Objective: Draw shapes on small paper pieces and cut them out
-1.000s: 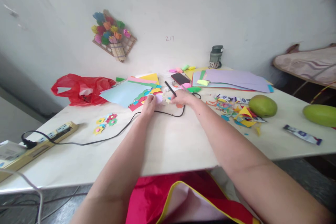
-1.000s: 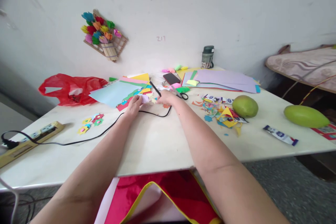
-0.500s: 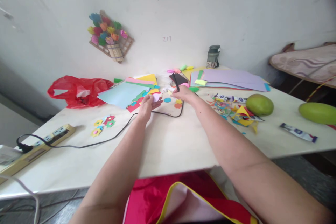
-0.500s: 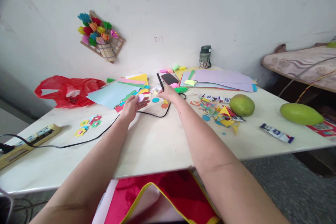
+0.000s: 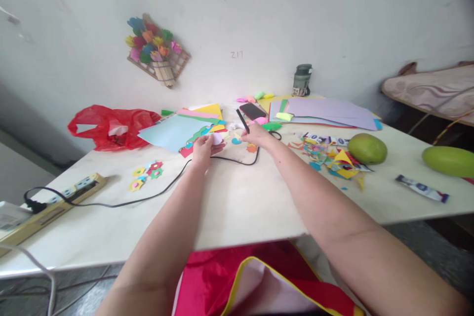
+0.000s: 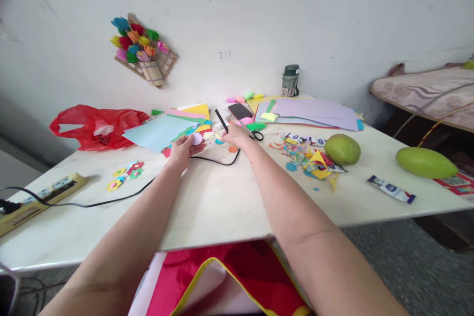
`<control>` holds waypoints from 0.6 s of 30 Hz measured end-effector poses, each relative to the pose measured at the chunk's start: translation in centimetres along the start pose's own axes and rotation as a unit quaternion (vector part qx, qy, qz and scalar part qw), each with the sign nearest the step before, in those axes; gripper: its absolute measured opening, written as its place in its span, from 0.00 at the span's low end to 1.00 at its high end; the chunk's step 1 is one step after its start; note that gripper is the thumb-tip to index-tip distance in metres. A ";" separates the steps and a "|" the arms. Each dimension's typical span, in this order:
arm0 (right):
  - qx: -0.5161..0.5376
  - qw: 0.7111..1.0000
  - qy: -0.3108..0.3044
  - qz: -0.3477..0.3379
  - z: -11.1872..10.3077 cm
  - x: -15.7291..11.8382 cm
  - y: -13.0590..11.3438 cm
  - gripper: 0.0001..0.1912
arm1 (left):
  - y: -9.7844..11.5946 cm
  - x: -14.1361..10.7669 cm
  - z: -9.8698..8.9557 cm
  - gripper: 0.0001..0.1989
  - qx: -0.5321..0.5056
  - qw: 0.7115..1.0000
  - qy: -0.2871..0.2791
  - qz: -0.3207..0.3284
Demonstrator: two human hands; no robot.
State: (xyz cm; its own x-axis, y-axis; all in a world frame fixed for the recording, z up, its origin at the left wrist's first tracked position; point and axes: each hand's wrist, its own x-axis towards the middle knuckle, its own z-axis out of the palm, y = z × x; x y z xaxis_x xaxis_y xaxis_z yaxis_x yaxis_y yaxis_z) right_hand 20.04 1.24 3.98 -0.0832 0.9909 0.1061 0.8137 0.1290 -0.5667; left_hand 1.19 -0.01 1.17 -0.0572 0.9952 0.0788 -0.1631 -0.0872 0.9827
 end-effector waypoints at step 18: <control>-0.107 0.989 -0.002 -0.107 1.2 -1.5 -2.6 0.12 | -0.9 -0.2 0.3 0.13 -0.013 0.991 -0.123 -0.055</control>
State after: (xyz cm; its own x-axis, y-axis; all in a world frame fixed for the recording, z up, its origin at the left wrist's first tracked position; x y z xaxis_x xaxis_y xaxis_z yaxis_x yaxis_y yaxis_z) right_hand 17.32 -0.51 4.29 -0.2679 0.9422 0.2011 0.8806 0.3242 -0.3457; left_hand 1.63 -0.16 0.29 0.2028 0.9791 0.0130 -0.1807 0.0244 0.9832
